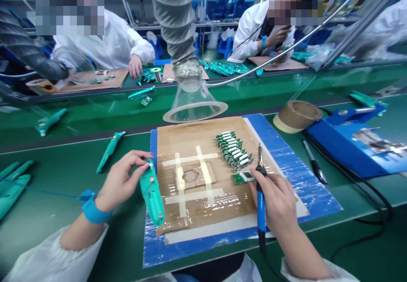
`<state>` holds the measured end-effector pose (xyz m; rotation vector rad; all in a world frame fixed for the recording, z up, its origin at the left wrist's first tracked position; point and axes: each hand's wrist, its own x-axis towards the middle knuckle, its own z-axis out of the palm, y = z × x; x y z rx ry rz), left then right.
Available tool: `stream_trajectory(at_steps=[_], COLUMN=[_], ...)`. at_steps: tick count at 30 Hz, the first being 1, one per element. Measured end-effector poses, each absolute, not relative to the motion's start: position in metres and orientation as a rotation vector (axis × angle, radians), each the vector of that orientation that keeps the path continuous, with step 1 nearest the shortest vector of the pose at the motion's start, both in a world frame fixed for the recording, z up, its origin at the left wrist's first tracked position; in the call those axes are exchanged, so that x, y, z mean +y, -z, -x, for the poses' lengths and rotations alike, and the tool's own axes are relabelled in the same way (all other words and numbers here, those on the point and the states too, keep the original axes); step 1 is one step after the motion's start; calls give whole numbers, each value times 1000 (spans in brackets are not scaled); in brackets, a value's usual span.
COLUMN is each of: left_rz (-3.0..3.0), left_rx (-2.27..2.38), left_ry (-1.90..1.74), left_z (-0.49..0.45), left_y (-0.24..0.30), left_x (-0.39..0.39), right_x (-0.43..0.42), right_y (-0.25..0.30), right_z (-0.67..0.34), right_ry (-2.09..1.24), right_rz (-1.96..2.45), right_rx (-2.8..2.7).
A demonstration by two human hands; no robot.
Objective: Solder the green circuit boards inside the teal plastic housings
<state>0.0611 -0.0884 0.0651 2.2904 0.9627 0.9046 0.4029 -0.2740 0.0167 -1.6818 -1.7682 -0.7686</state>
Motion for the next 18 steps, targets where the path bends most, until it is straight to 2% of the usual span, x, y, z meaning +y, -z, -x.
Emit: stream_trajectory(at_steps=[4,8,12,18], left_rz=[-2242,-2142,-2039,-1958], left_rx=[868,875,909,795], left_ry=[-907,-995,-1068,-1066], left_z=[-88,-99,-98,-99], left_y=[-53,-35,-29,-31], left_x=[-99,-104,-108,-108], right_x=[-274,-246,-210,-203], right_y=[-40,-55,-49,-34], right_z=[-372,-335,-320,-316], right_ry=[751,461,114,29], right_rz=[1695,1613,1469,1428], right_rx=[-1722,-1804,-1988,-1960])
